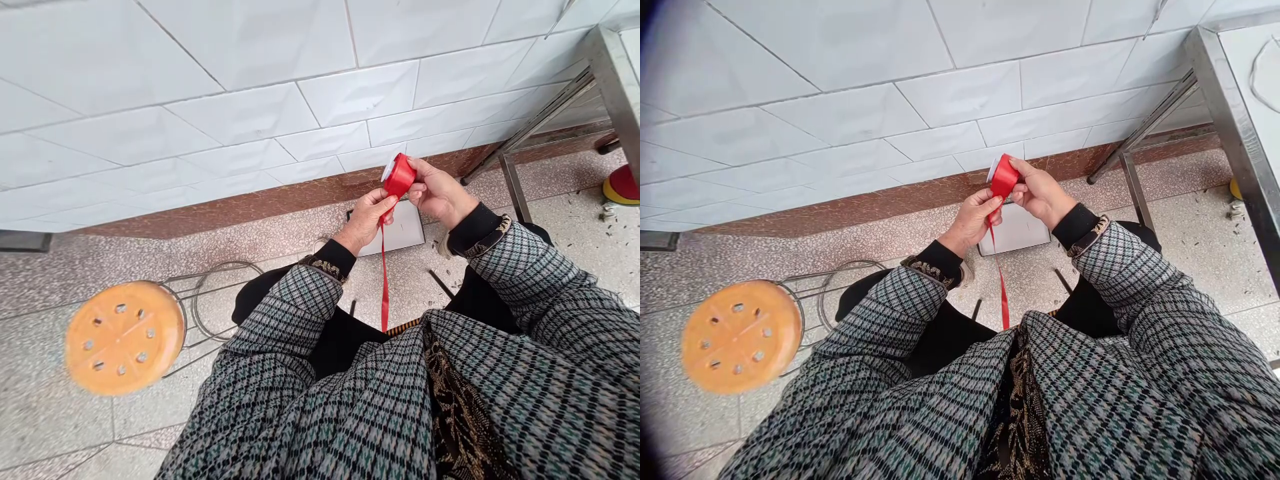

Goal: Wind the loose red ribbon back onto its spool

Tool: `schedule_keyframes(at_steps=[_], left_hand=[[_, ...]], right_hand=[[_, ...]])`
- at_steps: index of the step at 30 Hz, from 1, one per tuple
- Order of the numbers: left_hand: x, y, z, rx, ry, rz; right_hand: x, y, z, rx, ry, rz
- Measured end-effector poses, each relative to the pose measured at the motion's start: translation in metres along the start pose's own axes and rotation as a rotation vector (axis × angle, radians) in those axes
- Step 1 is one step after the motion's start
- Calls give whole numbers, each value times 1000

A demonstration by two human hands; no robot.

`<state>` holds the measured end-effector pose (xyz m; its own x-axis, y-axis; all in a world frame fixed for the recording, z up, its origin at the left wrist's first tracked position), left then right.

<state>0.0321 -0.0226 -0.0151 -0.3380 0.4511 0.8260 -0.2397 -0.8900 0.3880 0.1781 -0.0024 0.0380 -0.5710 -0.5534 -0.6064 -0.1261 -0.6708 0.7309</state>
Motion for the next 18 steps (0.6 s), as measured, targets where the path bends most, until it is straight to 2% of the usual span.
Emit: schedule_keyframes(at_steps=[3, 6, 8, 10, 15, 18], left_hand=[[-1, 0, 0, 81, -98, 28], [-3, -1, -3, 217, -225, 129], [-4, -3, -7, 261, -244, 165], [-4, -8, -11, 220, -230, 154], [1, -15, -18, -29, -212, 92], [2, -12, -18, -57, -180, 66]], right_hand=[[-2, 0, 1, -5, -37, 63], [-3, 2, 2, -6, -66, 136], [-3, 2, 2, -14, -64, 174], [-4, 2, 1, -32, -34, 206], [-4, 4, -2, -106, 54, 280], [-5, 6, -4, -110, 113, 257]])
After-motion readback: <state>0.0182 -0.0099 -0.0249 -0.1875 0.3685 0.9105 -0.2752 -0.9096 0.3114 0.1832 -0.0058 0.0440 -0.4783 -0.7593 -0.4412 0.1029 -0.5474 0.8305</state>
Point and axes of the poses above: each hand's wrist, its own y-axis away from the middle knuckle, its own z-axis out of the palm, x = y × z, the point moved 3 cm from there along -y, towards the middle knuckle, and after that the axes turned 12 degrees about x, right-handed, at the moved point
